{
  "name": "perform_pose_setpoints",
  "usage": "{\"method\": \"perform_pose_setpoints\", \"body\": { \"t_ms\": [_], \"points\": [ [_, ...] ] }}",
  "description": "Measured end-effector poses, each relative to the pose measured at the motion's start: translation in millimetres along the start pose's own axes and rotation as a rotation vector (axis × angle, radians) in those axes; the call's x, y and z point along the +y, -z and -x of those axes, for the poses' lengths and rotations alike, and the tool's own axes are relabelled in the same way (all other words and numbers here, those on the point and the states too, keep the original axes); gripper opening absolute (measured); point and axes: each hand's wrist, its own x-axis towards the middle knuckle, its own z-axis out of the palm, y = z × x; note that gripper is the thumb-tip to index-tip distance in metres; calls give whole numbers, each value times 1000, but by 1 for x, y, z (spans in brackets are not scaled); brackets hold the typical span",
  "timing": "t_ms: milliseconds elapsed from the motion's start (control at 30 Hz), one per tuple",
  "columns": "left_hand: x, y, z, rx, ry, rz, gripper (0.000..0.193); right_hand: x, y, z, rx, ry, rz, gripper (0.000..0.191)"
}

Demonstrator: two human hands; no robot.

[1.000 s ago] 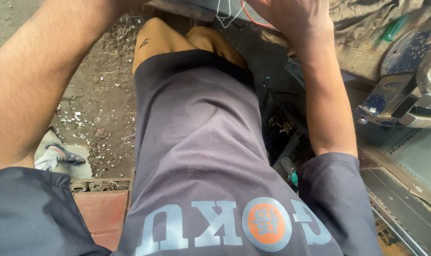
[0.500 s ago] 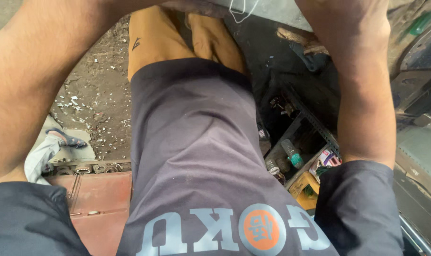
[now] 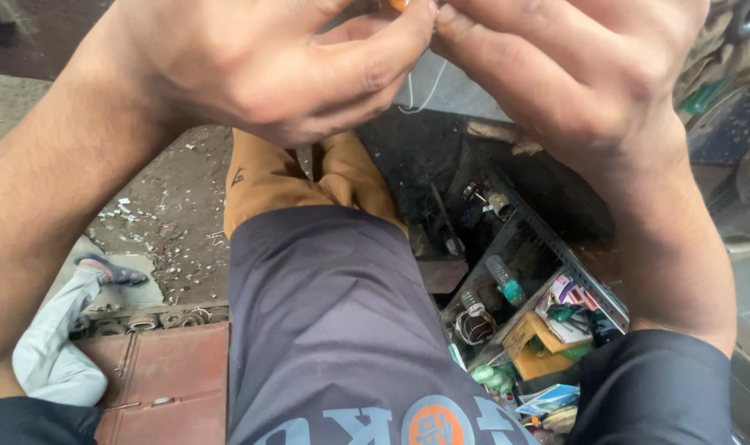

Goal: The person ties white string around a cylindrical copper-wound stator component, securing the windings. They repeatedly wrap, pull, and knot the string to hold the copper coils in place.

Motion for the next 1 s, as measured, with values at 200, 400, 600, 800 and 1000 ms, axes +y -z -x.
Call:
{"method": "perform_pose_setpoints", "body": {
  "t_ms": [200, 400, 600, 800, 1000],
  "points": [
    [4, -5, 11, 18, -30, -37, 23, 11, -4, -4, 74, 192, 186, 4],
    [0, -3, 14, 16, -92, -95, 18, 10, -3, -8, 117, 281, 302, 6],
    [2, 0, 11, -10, -26, -39, 22, 10, -3, -10, 131, 314, 340, 8],
    [2, 4, 3, -11, -68, -128, 23, 10, -4, -10, 134, 325, 358, 11],
    [7, -1, 2, -14, 31, -17, 26, 10, -4, -13, 127, 315, 372, 13]
  ]
}}
